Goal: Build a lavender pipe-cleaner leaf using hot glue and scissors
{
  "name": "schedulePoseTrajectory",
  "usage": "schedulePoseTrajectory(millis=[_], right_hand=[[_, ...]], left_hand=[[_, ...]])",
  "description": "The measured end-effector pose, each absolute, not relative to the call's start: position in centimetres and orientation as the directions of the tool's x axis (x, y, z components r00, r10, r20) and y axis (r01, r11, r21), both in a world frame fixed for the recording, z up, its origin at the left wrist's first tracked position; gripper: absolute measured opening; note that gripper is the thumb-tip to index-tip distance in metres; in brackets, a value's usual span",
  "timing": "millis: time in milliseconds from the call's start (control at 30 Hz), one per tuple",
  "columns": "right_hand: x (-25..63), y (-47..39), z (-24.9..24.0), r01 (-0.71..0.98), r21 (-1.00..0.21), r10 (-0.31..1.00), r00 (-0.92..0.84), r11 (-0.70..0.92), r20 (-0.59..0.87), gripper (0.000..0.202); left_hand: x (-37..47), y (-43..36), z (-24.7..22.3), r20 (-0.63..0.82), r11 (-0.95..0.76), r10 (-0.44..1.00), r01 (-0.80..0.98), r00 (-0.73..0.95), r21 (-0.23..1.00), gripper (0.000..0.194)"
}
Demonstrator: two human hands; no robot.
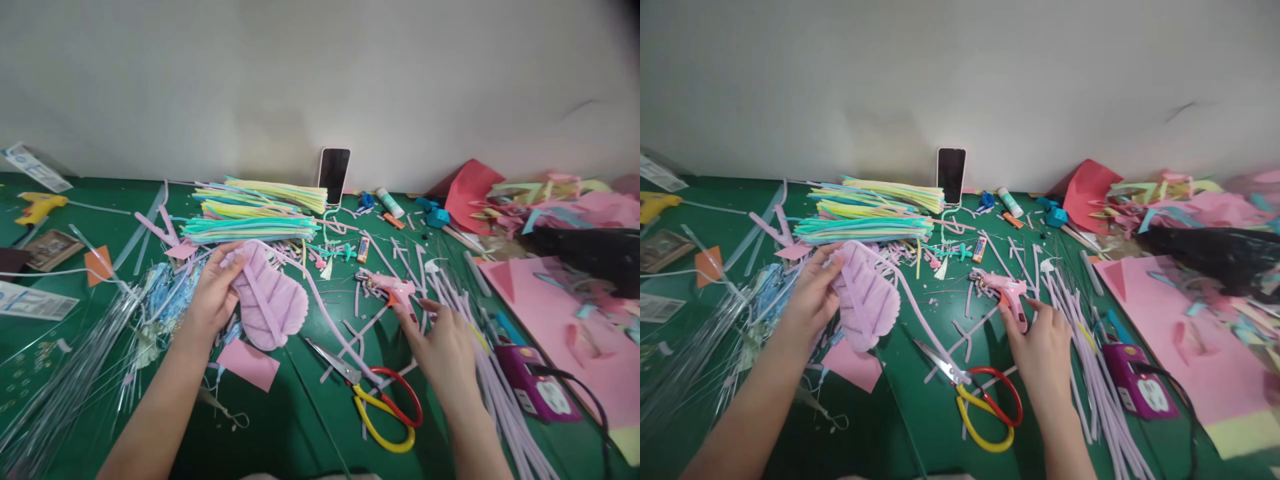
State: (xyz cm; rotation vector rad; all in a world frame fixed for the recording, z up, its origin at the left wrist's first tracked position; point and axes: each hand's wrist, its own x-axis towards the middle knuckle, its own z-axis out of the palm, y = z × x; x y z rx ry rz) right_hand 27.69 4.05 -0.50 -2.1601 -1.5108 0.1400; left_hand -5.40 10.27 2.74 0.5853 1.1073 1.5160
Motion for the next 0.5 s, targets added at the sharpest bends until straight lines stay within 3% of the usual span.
schedulePoseTrajectory(millis=[67,167,367,500], right_hand=[[27.7,4.7,-1.8,0.893,-0.375,0.924,0.334,-0.248,0.185,0.096],[27.2,5.5,-3.4,0.884,-0.391,0.937,0.326,-0.256,0.123,0.089],[27.2,6.4,-3.1,0.792,-0.443,0.883,0.47,-0.42,0.003,0.06],[28.0,6.2,-1.4,0.639,-0.513,0.769,0.637,-0.573,-0.065,0.068]], left_hand=[[-5.0,10.1,2.4,-0.204,0.048,0.944,-0.503,-0.26,0.863,0.044],[-4.5,9.7,1.8,-0.23,0.055,0.937,-0.541,-0.262,0.839,0.044],[-3.8,9.0,1.0,-0.317,0.14,0.929,-0.612,-0.191,0.778,0.044],[-3.4,9.1,0.3,-0.322,0.152,0.933,-0.638,-0.159,0.755,0.042]])
